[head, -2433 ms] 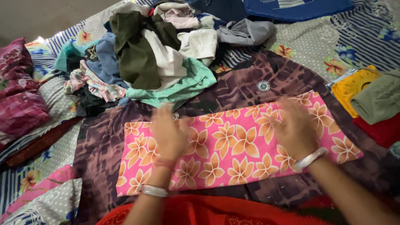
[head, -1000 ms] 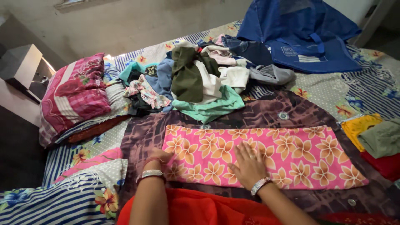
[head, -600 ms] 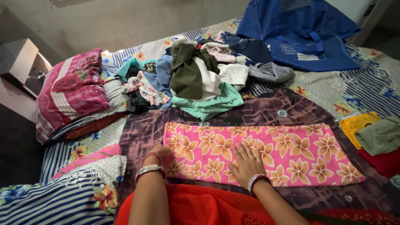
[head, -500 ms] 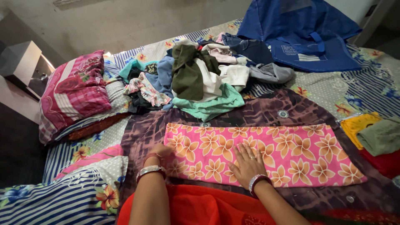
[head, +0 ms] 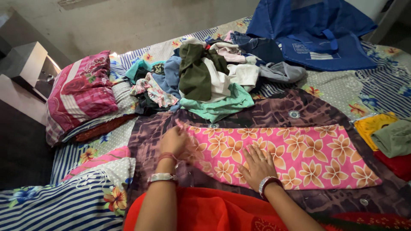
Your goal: The person folds several pieces of clothing on a bed. They fold a pair of light green pants, a pink and white patterned cloth, and a grey shirt, placing each folded item into a neat stack.
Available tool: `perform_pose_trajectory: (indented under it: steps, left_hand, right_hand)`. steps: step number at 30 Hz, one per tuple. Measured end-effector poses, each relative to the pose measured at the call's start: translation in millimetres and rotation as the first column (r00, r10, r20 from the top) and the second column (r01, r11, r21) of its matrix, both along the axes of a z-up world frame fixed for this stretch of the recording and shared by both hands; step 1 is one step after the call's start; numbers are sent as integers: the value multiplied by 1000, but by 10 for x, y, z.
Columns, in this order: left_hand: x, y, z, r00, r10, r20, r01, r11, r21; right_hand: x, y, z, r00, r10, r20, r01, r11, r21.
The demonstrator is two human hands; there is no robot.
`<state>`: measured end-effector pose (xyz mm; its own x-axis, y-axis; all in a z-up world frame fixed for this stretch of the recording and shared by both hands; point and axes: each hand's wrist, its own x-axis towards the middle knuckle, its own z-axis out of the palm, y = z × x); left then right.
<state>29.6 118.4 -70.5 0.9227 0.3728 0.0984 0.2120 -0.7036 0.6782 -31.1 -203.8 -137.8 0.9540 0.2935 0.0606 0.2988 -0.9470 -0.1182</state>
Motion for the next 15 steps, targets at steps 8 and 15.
perform_pose_trajectory:
  steps: [8, 15]
  left_hand:
    - [-130, -1487, -55, 951, -305, 41, 305, 952, -7]
    - [-498, -2035, -171, 831, -553, -52, 552, 833, -46]
  right_hand:
    - [-25, 80, 184, 996, -35, -81, 27, 995, -96]
    - [-102, 150, 465, 990, -21, -141, -14, 970, -244]
